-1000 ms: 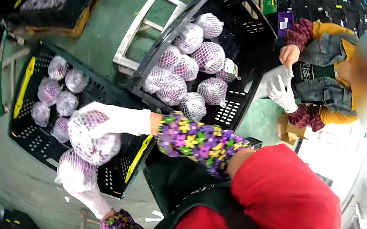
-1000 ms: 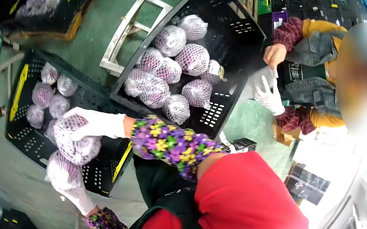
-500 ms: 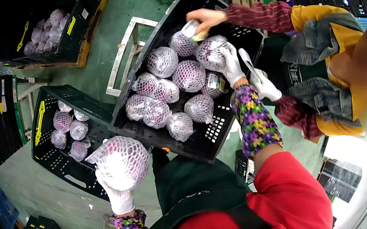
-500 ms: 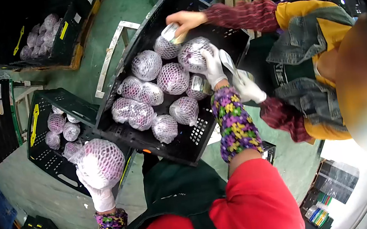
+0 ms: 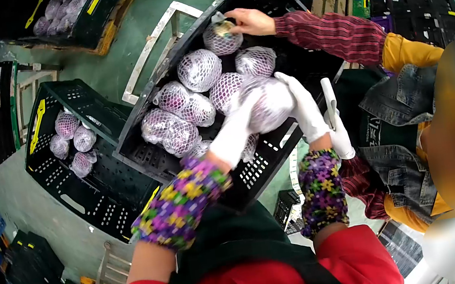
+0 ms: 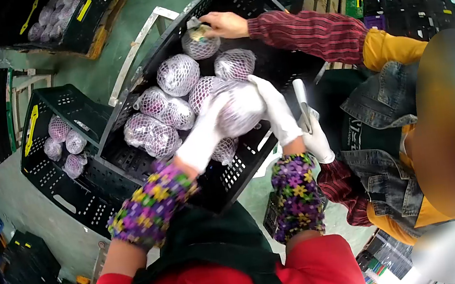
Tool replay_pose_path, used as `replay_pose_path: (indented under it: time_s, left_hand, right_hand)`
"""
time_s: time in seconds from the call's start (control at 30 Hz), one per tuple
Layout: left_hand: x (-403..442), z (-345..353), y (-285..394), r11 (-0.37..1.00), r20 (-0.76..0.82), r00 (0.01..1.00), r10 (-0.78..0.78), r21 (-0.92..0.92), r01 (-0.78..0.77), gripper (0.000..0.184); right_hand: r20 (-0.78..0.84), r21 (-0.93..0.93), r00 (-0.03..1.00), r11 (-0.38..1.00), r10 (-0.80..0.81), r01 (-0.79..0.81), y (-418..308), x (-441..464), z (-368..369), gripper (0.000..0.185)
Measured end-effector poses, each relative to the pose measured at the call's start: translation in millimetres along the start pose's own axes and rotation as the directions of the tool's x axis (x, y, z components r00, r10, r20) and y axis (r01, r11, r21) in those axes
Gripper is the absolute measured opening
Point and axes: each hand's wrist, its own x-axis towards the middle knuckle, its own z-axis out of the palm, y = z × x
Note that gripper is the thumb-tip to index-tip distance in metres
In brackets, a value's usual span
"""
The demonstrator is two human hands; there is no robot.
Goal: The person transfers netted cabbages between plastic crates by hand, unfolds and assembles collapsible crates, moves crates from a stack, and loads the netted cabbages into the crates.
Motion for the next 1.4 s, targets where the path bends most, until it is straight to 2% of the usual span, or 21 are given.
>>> replay_pose_path:
  time_s: [0.13, 0.2, 0.3, 0.37, 0.43, 0.47, 0.5, 0.57, 0.63, 0.7, 0.77, 0.83, 0.9, 0.93, 0.97, 1.07, 1.2, 1.23, 1.3, 1.37, 1.4]
  left_hand:
    - [47, 23, -26, 0.965, -0.007, 0.993, -0.115, 0.235, 0.114, 0.075]
    - [49, 26, -45, 0.91, 0.101, 0.993, -0.067, 0.414, 0.019, 0.078]
    - [-4, 11, -52, 0.968, 0.211, 0.972, 0.104, 0.203, -0.148, 0.06]
    - [-65, 10, 2, 0.893, 0.128, 0.978, 0.166, 0.4, -0.204, 0.051]
    - [-118, -13, 45, 0.779, -0.009, 0.895, 0.446, 0.496, -0.383, 0.039]
    - [-133, -39, 58, 0.669, -0.103, 0.773, 0.626, 0.58, -0.465, 0.036]
    - [-150, -69, 67, 0.539, -0.183, 0.593, 0.784, 0.674, -0.505, 0.034]
    - [-185, -150, 86, 0.646, -0.558, 0.325, 0.763, 0.654, -0.394, 0.028]
    - [-216, -253, 84, 0.659, -0.667, 0.121, 0.735, 0.66, -0.36, 0.026]
    - [-234, -367, 56, 0.586, -0.588, -0.074, 0.805, 0.809, -0.048, 0.029]
    - [-230, -434, 54, 0.606, -0.629, -0.069, 0.775, 0.706, 0.367, 0.039]
    - [-216, -469, 65, 0.408, -0.429, -0.107, 0.897, 0.71, 0.574, 0.05]
    - [-205, -488, 93, 0.616, -0.621, -0.216, 0.753, 0.551, 0.563, 0.053]
    - [-201, -511, 101, 0.574, -0.591, -0.196, 0.783, 0.564, 0.594, 0.055]
    - [-199, -542, 104, 0.415, -0.449, -0.138, 0.883, 0.608, 0.677, 0.061]
    - [-198, -588, 124, 0.439, -0.609, -0.043, 0.792, 0.519, 0.734, 0.071]
    - [-193, -581, 118, 0.506, -0.815, 0.008, 0.58, 0.368, 0.78, 0.085]
    - [-193, -577, 108, 0.568, -0.843, 0.018, 0.537, 0.378, 0.731, 0.087]
    - [-198, -563, 87, 0.586, -0.831, -0.022, 0.556, 0.373, 0.719, 0.089]
    - [-189, -582, 59, 0.819, -0.841, -0.008, 0.541, 0.525, 0.232, 0.095]
    - [-182, -587, 53, 0.852, -0.853, 0.02, 0.521, 0.522, 0.05, 0.1]
  right_hand:
    - [-0.129, -0.493, 0.953, 0.852, -0.273, 0.177, 41, 59, -51, 0.052]
    - [-0.335, -0.759, 0.941, 0.608, -0.055, -0.234, 43, 82, -40, 0.06]
    - [-0.329, -0.822, 0.944, 0.492, -0.001, -0.285, 64, 114, -36, 0.066]
    - [-0.243, -0.83, 0.969, 0.524, -0.029, -0.192, 82, 127, -43, 0.071]
    - [-0.169, -0.858, 0.979, 0.506, -0.117, -0.087, 101, 133, -59, 0.075]
    - [-0.31, -0.873, 0.946, 0.423, -0.093, -0.245, 60, 95, -27, 0.063]
    - [-0.252, -0.935, 0.937, 0.31, -0.242, -0.171, 44, 73, -16, 0.053]
    - [-0.007, -0.942, 0.838, 0.285, -0.546, 0.178, 46, 53, -11, 0.041]
    - [0.03, -0.794, 0.695, 0.405, -0.718, 0.453, 8, -9, 74, 0.031]
    - [0.106, -0.66, 0.624, 0.414, -0.775, 0.626, -18, -67, 174, 0.027]
    - [0.348, -0.51, 0.593, 0.385, -0.726, 0.769, -25, -111, 272, 0.024]
    - [0.596, -0.263, 0.55, 0.505, -0.585, 0.822, -17, -134, 354, 0.03]
    - [0.569, -0.192, 0.695, 0.75, -0.441, 0.633, 44, -114, 437, 0.03]
    - [0.546, -0.209, 0.648, 0.664, -0.53, 0.718, 80, -90, 477, 0.029]
    - [0.54, -0.157, 0.711, 0.776, -0.451, 0.611, 120, -63, 514, 0.031]
    - [0.436, -0.503, 0.89, 0.784, -0.135, 0.365, 174, -2, 589, 0.048]
    - [0.733, -0.367, 0.394, 0.165, -0.554, 0.915, 209, 73, 650, 0.055]
    - [0.802, -0.347, 0.309, 0.022, -0.512, 0.938, 208, 93, 668, 0.056]
    - [0.854, -0.513, 0.52, 0.132, -0.021, 0.848, 184, 93, 688, 0.065]
    - [0.851, -0.492, 0.514, 0.181, -0.109, 0.852, 201, 99, 694, 0.06]
    - [0.789, -0.267, 0.366, 0.262, -0.493, 0.927, 214, 100, 688, 0.048]
